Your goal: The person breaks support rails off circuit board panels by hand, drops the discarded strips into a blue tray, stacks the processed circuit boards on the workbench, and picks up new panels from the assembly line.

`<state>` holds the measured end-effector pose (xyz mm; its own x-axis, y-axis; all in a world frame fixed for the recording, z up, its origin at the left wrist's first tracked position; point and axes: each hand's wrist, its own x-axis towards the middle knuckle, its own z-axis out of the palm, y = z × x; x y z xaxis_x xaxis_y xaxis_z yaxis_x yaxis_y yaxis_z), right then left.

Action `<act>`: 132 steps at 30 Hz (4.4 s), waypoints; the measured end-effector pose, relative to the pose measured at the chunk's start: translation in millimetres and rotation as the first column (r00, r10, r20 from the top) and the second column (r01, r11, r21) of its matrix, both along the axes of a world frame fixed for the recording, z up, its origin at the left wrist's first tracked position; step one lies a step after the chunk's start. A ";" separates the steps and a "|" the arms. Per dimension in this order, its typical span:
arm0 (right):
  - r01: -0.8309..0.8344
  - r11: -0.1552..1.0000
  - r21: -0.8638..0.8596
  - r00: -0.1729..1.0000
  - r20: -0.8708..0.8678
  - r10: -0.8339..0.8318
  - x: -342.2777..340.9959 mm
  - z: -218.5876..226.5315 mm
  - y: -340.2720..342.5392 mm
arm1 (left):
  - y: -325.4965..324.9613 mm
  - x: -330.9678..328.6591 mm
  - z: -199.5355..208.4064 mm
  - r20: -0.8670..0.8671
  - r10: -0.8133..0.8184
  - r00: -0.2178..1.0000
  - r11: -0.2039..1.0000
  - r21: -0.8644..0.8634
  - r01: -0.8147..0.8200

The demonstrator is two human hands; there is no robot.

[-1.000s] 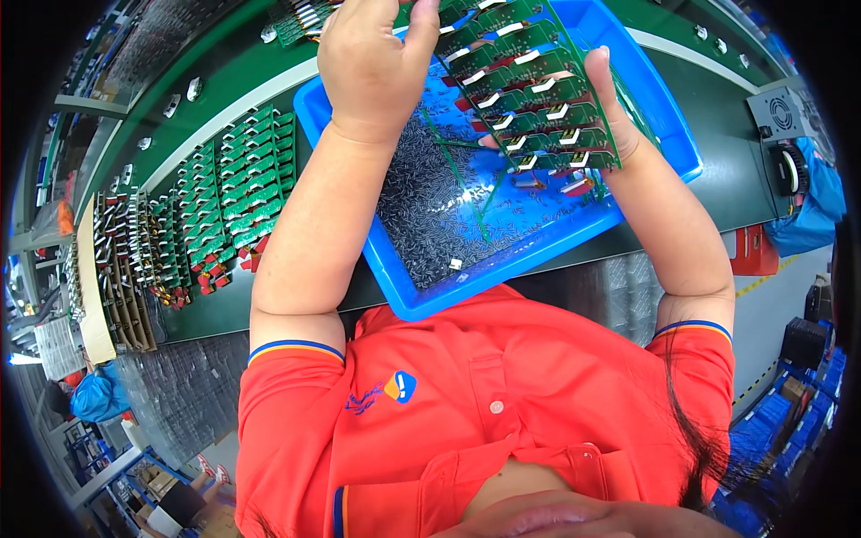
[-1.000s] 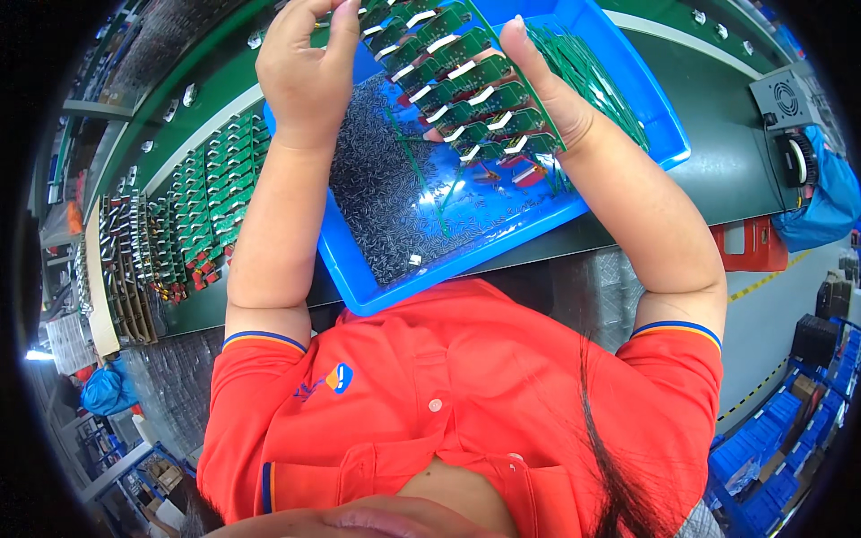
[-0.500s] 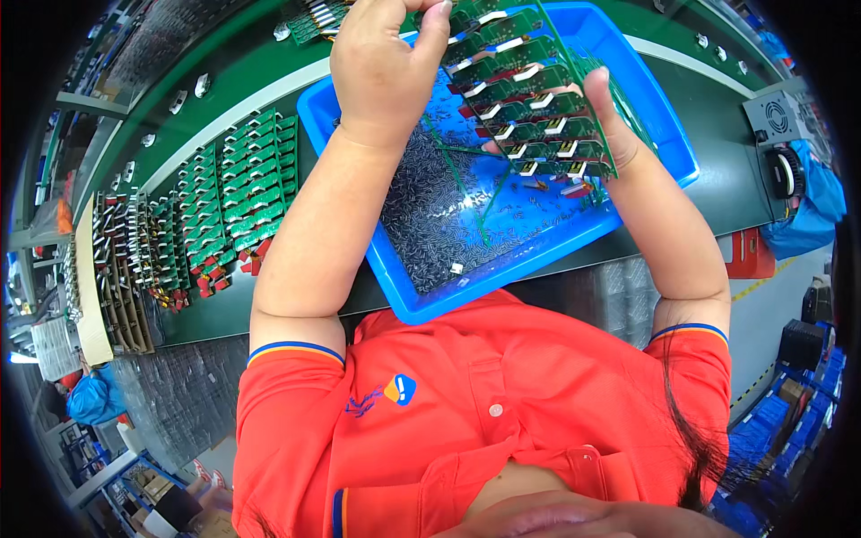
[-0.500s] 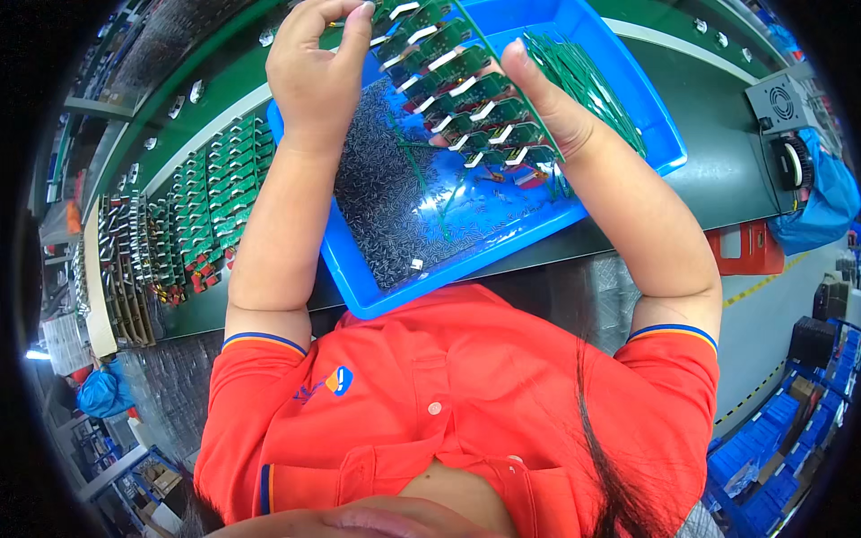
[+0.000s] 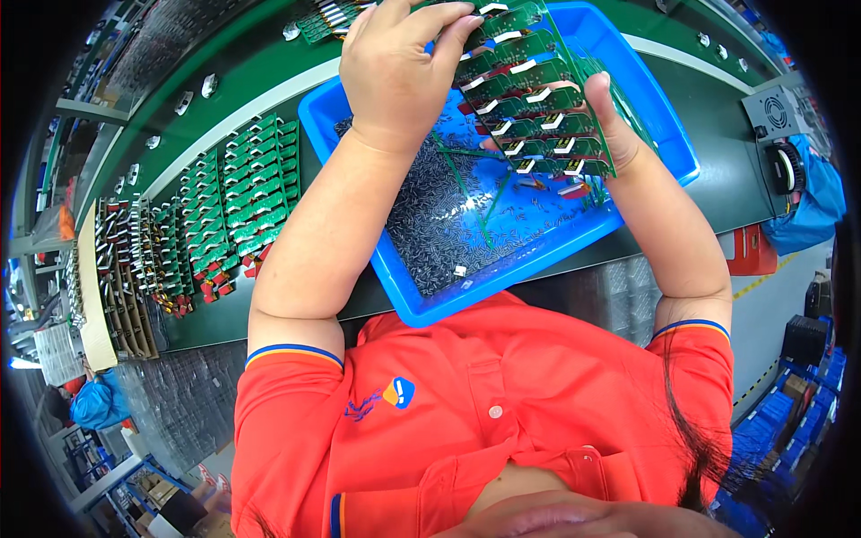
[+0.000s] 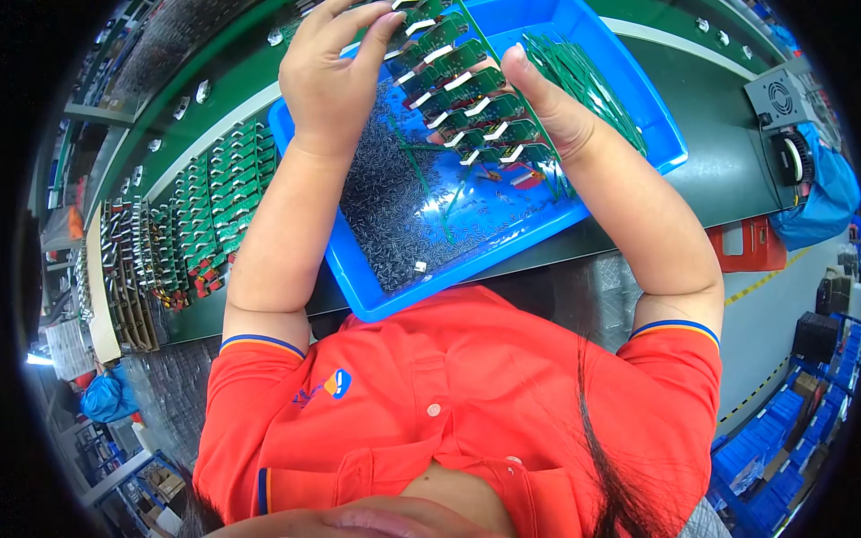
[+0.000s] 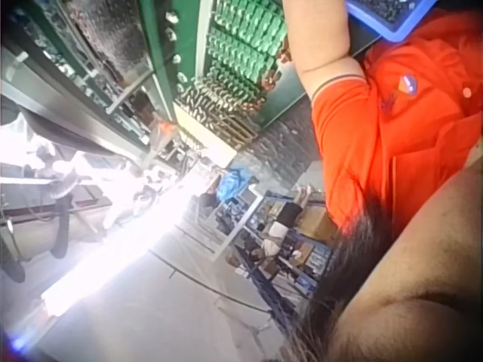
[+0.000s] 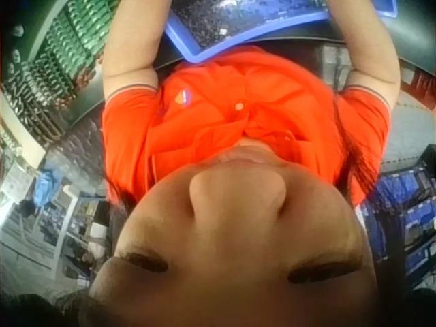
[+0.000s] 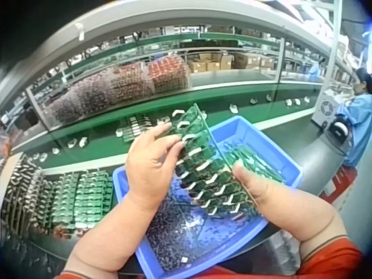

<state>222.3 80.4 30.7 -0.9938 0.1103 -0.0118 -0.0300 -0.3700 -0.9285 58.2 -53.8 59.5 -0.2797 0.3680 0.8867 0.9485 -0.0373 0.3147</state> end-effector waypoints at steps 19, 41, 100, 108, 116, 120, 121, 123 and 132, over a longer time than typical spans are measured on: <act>0.003 0.998 -0.056 1.000 -0.025 -0.005 -4.4 -0.9 5.2 | 7.5 0.8 -2.6 -0.210 0.010 0.978 1.000 -0.019 -0.015; -0.037 0.988 -0.151 0.998 -0.046 0.031 -4.9 -6.1 10.1 | 15.0 11.7 -4.8 -0.235 -0.066 0.970 0.991 -0.129 0.036; 0.060 0.936 -0.346 0.970 -0.201 -0.137 -17.7 -6.9 19.7 | 44.5 18.5 -34.1 -0.191 -0.553 0.811 0.757 0.291 0.585; 0.085 0.939 -0.333 0.962 -0.219 -0.165 -18.4 -7.2 22.2 | 50.6 17.5 -34.9 -0.290 -0.466 0.836 0.812 0.234 0.534; 0.085 0.910 -0.405 0.940 -0.270 -0.208 -19.5 -1.4 22.7 | 45.6 26.0 -32.3 -0.255 -0.563 0.786 0.764 0.203 0.613; 0.096 0.905 -0.414 0.936 -0.271 -0.224 -19.9 -2.4 25.0 | 11.6 43.7 -2.4 -0.114 -0.348 0.931 0.922 -0.220 0.318; 0.090 0.906 -0.413 0.938 -0.270 -0.217 -20.2 -1.9 24.7 | 12.2 43.4 -3.4 -0.046 -0.369 0.928 0.909 -0.226 0.350; 0.099 0.896 -0.432 0.934 -0.270 -0.234 -20.8 -1.3 24.0 | 12.9 43.7 -4.2 0.023 -0.388 0.921 0.895 -0.230 0.383; 0.149 0.885 -0.442 0.918 -0.272 -0.290 -19.4 -4.6 32.0 | 22.1 45.0 -14.2 -0.079 -0.360 0.929 0.912 -0.239 0.333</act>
